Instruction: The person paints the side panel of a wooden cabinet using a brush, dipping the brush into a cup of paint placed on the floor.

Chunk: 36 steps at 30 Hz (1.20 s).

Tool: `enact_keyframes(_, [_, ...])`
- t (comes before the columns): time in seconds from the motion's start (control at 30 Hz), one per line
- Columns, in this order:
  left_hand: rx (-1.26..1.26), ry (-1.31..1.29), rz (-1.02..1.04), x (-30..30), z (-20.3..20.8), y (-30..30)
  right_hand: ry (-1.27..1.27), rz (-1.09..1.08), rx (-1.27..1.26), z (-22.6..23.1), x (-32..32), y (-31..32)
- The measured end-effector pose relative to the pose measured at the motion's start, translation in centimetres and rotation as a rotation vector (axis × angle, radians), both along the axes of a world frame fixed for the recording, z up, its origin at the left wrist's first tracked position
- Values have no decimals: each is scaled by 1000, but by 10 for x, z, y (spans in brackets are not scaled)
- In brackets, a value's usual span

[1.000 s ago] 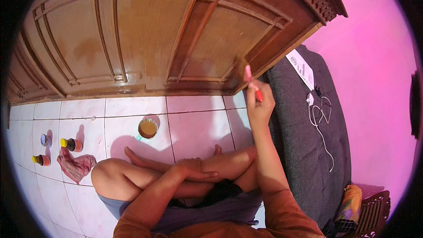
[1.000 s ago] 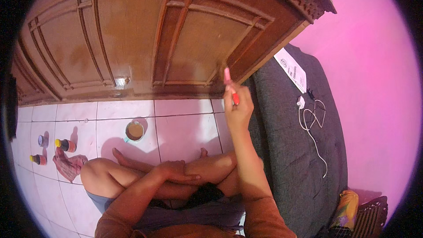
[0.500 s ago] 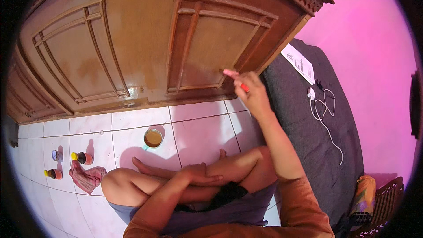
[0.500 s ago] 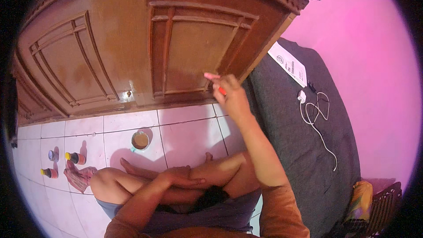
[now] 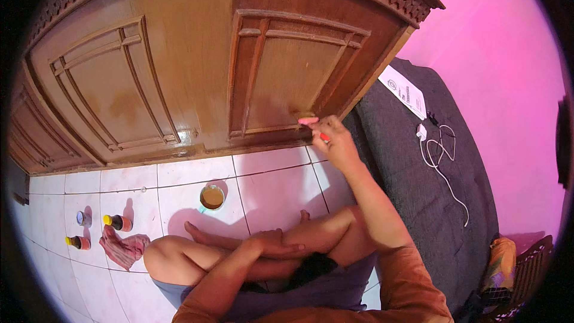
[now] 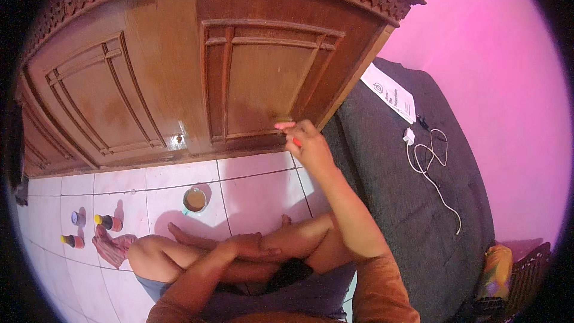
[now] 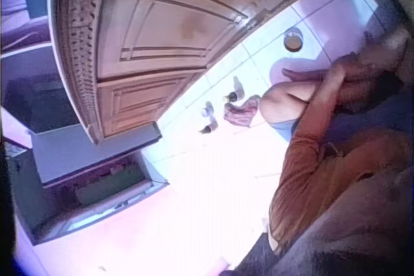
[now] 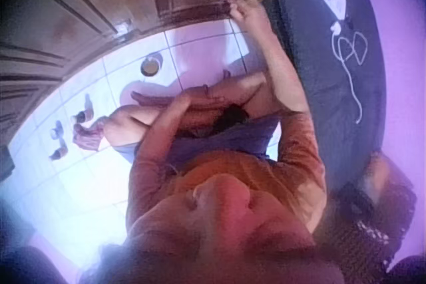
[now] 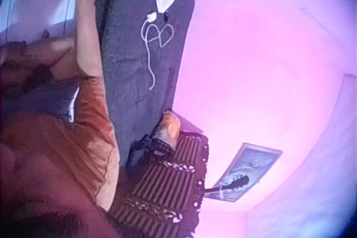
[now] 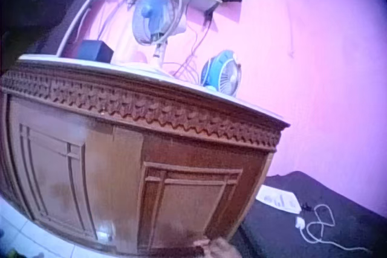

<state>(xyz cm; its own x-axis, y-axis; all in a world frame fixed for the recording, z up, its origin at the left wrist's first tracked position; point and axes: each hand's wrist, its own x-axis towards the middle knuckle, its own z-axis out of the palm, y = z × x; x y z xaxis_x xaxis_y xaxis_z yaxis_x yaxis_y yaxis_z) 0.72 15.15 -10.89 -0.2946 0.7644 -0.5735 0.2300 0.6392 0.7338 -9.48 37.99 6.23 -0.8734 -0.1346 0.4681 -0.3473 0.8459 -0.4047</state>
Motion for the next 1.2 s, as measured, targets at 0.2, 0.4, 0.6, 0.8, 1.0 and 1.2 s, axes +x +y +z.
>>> enact_keyframes(0.2, [-26, 4, -32, -3, 18, -4, 359, 43, 1, 90, -11, 0])
enact_keyframes(0.4, [-30, -12, -14, -5, 21, -8, 579, -62, 10, 113, 4, -8])
enact_keyframes(0.6, [-53, -36, -58, -4, 24, -2, 574, -54, 89, 41, -7, -2])
enact_keyframes(0.8, [-46, -36, -77, -4, 16, 1, 414, -60, 52, -14, 6, -3])
enact_keyframes(1.0, [-5, -12, -36, 0, -11, -7, 602, -66, 16, 41, 6, -13])
enact_keyframes(1.2, [-25, -46, -59, -4, 25, 1, 581, -68, 50, 39, -9, -6])
